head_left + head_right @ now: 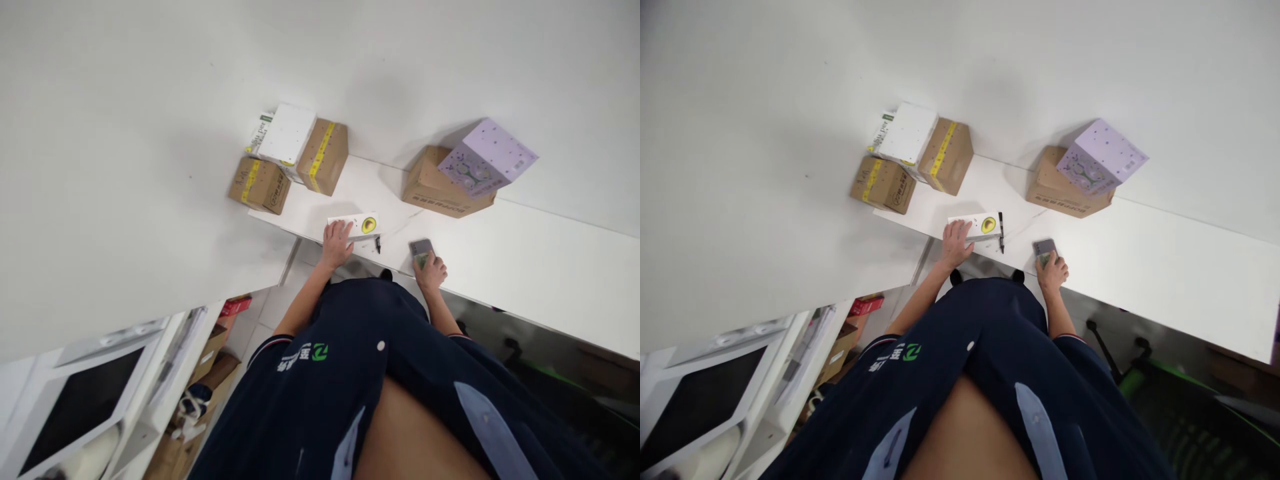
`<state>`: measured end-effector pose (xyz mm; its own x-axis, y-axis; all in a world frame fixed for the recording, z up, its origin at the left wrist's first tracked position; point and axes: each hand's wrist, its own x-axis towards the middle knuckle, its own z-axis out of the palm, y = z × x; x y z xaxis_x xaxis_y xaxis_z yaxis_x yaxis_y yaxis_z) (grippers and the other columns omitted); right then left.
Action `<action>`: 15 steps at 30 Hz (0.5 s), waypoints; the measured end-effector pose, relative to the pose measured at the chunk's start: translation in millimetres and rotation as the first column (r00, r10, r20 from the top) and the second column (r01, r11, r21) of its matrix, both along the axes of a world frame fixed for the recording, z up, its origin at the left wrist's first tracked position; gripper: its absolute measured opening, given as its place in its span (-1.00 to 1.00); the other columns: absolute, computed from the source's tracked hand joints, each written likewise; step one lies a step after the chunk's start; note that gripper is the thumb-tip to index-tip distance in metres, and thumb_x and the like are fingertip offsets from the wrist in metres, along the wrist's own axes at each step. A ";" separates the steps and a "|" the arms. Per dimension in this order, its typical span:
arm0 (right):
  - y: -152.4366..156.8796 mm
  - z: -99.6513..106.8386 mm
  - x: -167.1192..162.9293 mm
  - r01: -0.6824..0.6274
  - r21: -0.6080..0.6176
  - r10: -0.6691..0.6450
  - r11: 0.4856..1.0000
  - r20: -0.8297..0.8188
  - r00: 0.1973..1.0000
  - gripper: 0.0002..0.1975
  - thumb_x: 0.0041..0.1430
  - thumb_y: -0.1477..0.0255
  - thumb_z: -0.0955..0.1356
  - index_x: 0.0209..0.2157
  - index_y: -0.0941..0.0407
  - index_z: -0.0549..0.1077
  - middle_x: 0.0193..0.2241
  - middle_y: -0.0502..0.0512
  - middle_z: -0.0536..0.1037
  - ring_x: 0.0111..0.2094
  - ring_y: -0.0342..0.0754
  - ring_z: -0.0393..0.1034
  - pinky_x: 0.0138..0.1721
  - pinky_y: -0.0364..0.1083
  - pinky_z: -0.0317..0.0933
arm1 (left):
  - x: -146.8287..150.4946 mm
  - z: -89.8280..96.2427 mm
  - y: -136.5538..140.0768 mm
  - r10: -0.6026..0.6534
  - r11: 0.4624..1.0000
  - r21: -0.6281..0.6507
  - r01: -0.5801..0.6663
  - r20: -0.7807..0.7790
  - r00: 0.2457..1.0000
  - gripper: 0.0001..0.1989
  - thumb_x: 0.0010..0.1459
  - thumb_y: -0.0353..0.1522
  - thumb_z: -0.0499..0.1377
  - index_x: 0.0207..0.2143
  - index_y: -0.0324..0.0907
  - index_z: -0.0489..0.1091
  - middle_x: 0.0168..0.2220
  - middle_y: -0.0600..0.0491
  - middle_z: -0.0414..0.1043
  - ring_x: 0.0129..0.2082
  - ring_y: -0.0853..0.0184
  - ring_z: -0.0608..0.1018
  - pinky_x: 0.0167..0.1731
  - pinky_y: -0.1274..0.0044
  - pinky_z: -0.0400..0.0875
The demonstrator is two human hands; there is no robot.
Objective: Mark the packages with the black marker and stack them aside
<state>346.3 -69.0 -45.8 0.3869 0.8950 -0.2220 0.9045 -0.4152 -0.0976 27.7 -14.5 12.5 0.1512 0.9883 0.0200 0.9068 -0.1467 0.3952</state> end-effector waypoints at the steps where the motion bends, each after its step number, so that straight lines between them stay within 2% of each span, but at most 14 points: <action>1: 0.4 -0.6 -0.4 0.005 -0.004 -0.005 1.000 -0.008 1.000 -0.34 0.28 0.14 0.27 0.32 0.17 0.21 0.17 0.45 0.32 0.12 0.33 0.23 0.07 0.25 0.16 | -2.9 3.7 3.3 0.035 0.999 -0.029 -0.036 -0.036 0.999 -0.29 0.16 -0.26 0.20 0.35 -0.18 0.19 0.35 -0.21 0.17 0.38 -0.10 0.15 0.36 0.01 -0.05; 4: 8.1 3.9 -3.6 0.045 -0.051 -0.046 0.998 -0.035 0.998 -0.34 0.26 0.15 0.30 0.30 0.17 0.23 0.19 0.46 0.30 0.18 0.36 0.18 0.10 0.29 0.14 | -11.6 10.8 14.3 0.103 0.985 -0.123 -0.117 -0.116 0.988 -0.13 0.08 -0.21 0.30 0.39 -0.13 0.08 0.40 -0.22 0.04 0.41 -0.20 0.04 0.33 -0.08 -0.09; 6: 18.7 12.6 -8.9 0.053 -0.081 -0.058 0.995 -0.057 0.997 -0.35 0.23 0.16 0.33 0.27 0.16 0.26 0.25 0.47 0.24 0.21 0.39 0.15 0.12 0.31 0.14 | -16.0 11.8 20.2 0.106 0.976 -0.177 -0.125 -0.113 0.988 -0.11 0.06 -0.26 0.32 0.40 -0.11 0.04 0.40 -0.22 0.03 0.39 -0.20 0.07 0.30 -0.06 0.00; 7: 25.3 18.8 -13.3 0.022 -0.078 -0.028 0.997 -0.084 0.996 -0.35 0.22 0.17 0.34 0.26 0.16 0.27 0.27 0.47 0.21 0.22 0.40 0.14 0.12 0.31 0.15 | -17.4 11.5 22.3 0.099 0.973 -0.199 -0.115 -0.091 0.991 -0.12 0.06 -0.29 0.32 0.39 -0.12 0.04 0.39 -0.23 0.05 0.37 -0.17 0.13 0.29 -0.01 0.07; 9: 40.2 35.0 -27.1 -0.128 -0.016 0.124 0.992 -0.175 0.977 -0.35 0.22 0.19 0.35 0.27 0.17 0.26 0.30 0.46 0.17 0.22 0.36 0.18 0.12 0.26 0.20 | -18.6 10.2 24.5 0.082 0.972 -0.221 -0.087 -0.032 0.996 -0.15 0.06 -0.36 0.31 0.37 -0.17 0.06 0.33 -0.25 0.11 0.31 -0.10 0.25 0.26 0.11 0.19; 11: 56.0 55.5 -47.9 -0.349 0.107 0.365 0.931 -0.257 0.895 -0.31 0.23 0.20 0.34 0.32 0.17 0.19 0.31 0.44 0.16 0.21 0.30 0.23 0.11 0.20 0.25 | -18.3 9.1 24.6 0.069 0.974 -0.216 -0.066 0.009 0.998 -0.19 0.05 -0.38 0.31 0.33 -0.21 0.11 0.27 -0.27 0.17 0.26 -0.06 0.31 0.23 0.17 0.24; 12: 63.8 66.6 -60.3 -0.454 0.151 0.479 0.878 -0.274 0.834 -0.28 0.23 0.21 0.34 0.35 0.14 0.14 0.35 0.40 0.11 0.19 0.28 0.26 0.10 0.18 0.27 | -17.8 9.0 24.2 0.063 0.977 -0.205 -0.058 0.017 0.998 -0.20 0.04 -0.37 0.32 0.31 -0.22 0.12 0.24 -0.27 0.19 0.25 -0.05 0.31 0.23 0.18 0.25; 13: 71.4 77.6 -73.5 -0.549 0.171 0.575 0.818 -0.271 0.772 -0.24 0.23 0.21 0.36 0.38 0.11 0.09 0.38 0.35 0.06 0.18 0.27 0.27 0.10 0.17 0.27 | -17.4 9.3 23.6 0.052 0.981 -0.187 -0.047 0.022 0.998 -0.23 0.05 -0.35 0.31 0.30 -0.23 0.14 0.22 -0.27 0.22 0.25 -0.05 0.31 0.23 0.18 0.24; 15: 85.7 97.6 -99.8 -0.692 0.136 0.703 0.709 -0.222 0.676 -0.19 0.21 0.21 0.39 0.40 0.03 0.03 0.42 0.29 0.02 0.14 0.31 0.28 0.09 0.21 0.26 | -16.9 10.6 22.4 0.019 0.990 -0.138 -0.015 0.033 0.999 -0.28 0.08 -0.33 0.30 0.27 -0.23 0.17 0.19 -0.28 0.25 0.25 -0.06 0.31 0.23 0.18 0.23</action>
